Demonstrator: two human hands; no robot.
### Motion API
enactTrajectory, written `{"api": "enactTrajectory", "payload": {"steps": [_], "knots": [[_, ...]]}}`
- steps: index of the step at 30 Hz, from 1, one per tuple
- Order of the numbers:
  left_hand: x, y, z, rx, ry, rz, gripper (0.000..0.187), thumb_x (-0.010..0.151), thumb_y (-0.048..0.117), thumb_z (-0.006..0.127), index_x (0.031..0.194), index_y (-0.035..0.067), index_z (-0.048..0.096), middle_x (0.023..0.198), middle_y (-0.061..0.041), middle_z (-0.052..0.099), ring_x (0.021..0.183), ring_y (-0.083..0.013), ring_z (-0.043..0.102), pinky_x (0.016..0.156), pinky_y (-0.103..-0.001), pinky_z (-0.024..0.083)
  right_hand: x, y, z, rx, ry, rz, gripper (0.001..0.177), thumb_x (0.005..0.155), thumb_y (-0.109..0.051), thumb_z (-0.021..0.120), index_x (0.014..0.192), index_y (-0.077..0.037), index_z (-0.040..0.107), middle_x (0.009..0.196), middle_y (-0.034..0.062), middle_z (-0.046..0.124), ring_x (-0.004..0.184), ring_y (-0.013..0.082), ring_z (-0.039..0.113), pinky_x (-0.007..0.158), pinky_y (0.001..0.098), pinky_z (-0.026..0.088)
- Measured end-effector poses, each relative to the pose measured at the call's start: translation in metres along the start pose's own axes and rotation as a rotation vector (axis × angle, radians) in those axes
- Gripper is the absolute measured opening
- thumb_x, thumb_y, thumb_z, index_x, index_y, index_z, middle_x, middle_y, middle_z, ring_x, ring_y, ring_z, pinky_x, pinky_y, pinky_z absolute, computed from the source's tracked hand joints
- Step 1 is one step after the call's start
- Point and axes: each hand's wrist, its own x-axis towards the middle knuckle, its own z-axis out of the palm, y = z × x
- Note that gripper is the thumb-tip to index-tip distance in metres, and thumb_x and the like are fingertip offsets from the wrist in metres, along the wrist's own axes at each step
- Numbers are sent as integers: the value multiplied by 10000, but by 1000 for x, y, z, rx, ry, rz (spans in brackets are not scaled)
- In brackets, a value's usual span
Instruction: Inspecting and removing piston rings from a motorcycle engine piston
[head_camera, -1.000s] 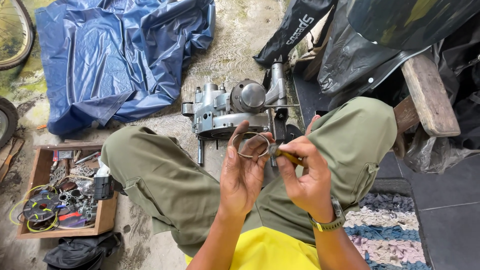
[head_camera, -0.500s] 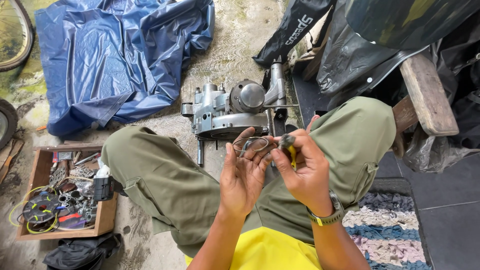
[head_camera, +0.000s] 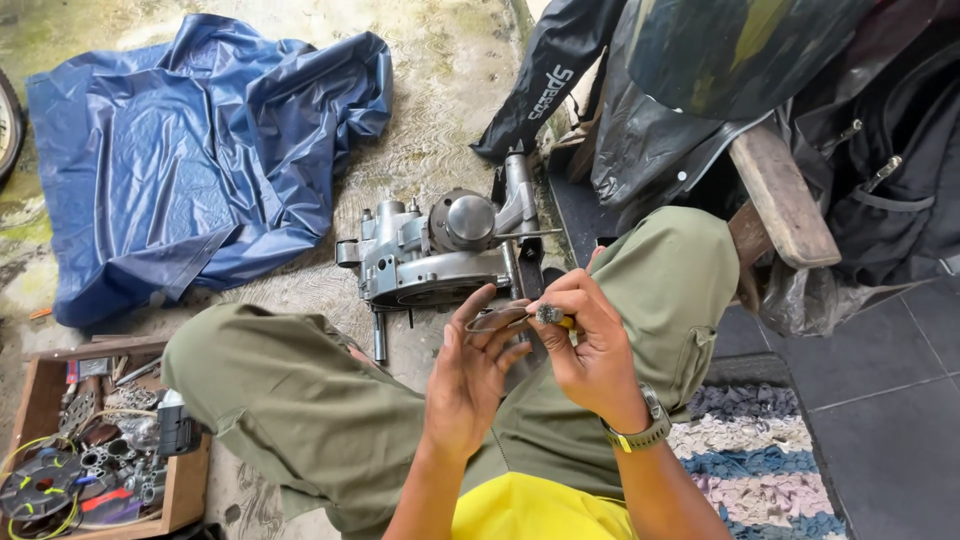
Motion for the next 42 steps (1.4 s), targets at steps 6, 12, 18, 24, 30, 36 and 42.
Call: {"api": "enactTrajectory", "payload": {"steps": [6, 12, 18, 24, 30, 36, 42], "knots": [[-5, 0, -16, 173, -22, -20, 682, 1052, 522, 417, 1503, 12, 456, 1312, -162, 668, 1178, -269, 641, 925, -375, 531, -6, -2, -5, 85, -104, 55, 78, 1016, -50, 570, 1067, -60, 629, 974, 102, 547, 781, 170, 542, 689, 253, 455], [-4, 5, -16, 227, 68, -17, 648, 1063, 517, 369, 1274, -28, 649, 1158, -189, 731, 1089, -247, 674, 817, -360, 540, -12, -1, -6, 89, -147, 35, 117, 1051, -94, 525, 1112, -76, 623, 994, 110, 541, 757, 170, 530, 670, 264, 453], [3, 16, -13, 298, 33, -70, 663, 1068, 529, 326, 1324, -4, 625, 1174, -179, 729, 989, -229, 685, 800, -352, 553, -9, -4, -6, 137, -170, 7, 101, 1034, -17, 534, 1091, -58, 607, 994, 116, 537, 790, 202, 589, 696, 296, 534], [13, 0, -43, 459, -73, -41, 920, 1037, 651, 130, 1263, -61, 666, 1072, -204, 764, 862, -274, 725, 704, -345, 547, -6, -7, 0, 231, -61, -37, 169, 966, 67, 559, 979, -27, 698, 839, 84, 534, 563, 171, 426, 507, 305, 464], [13, 10, -42, 705, -172, -32, 936, 1041, 643, 79, 1273, -33, 684, 1050, -137, 757, 872, -225, 686, 766, -323, 491, -8, -2, -6, 202, -70, -33, 188, 947, 91, 562, 971, -38, 697, 844, 69, 513, 599, 172, 441, 543, 292, 467], [8, 2, -27, 724, -128, -24, 865, 1054, 620, 112, 1220, -13, 677, 975, -131, 721, 856, -226, 667, 771, -331, 494, -10, 2, -6, 165, -59, -18, 211, 928, 100, 569, 1008, -37, 707, 860, 77, 509, 631, 173, 458, 563, 294, 466], [11, 4, -9, 736, -81, 24, 807, 1087, 560, 138, 1062, -7, 711, 884, -127, 643, 767, -206, 565, 727, -325, 476, -10, 1, -4, 164, -37, -26, 240, 897, 124, 585, 995, -42, 729, 835, 67, 500, 611, 160, 438, 558, 285, 466]]}}
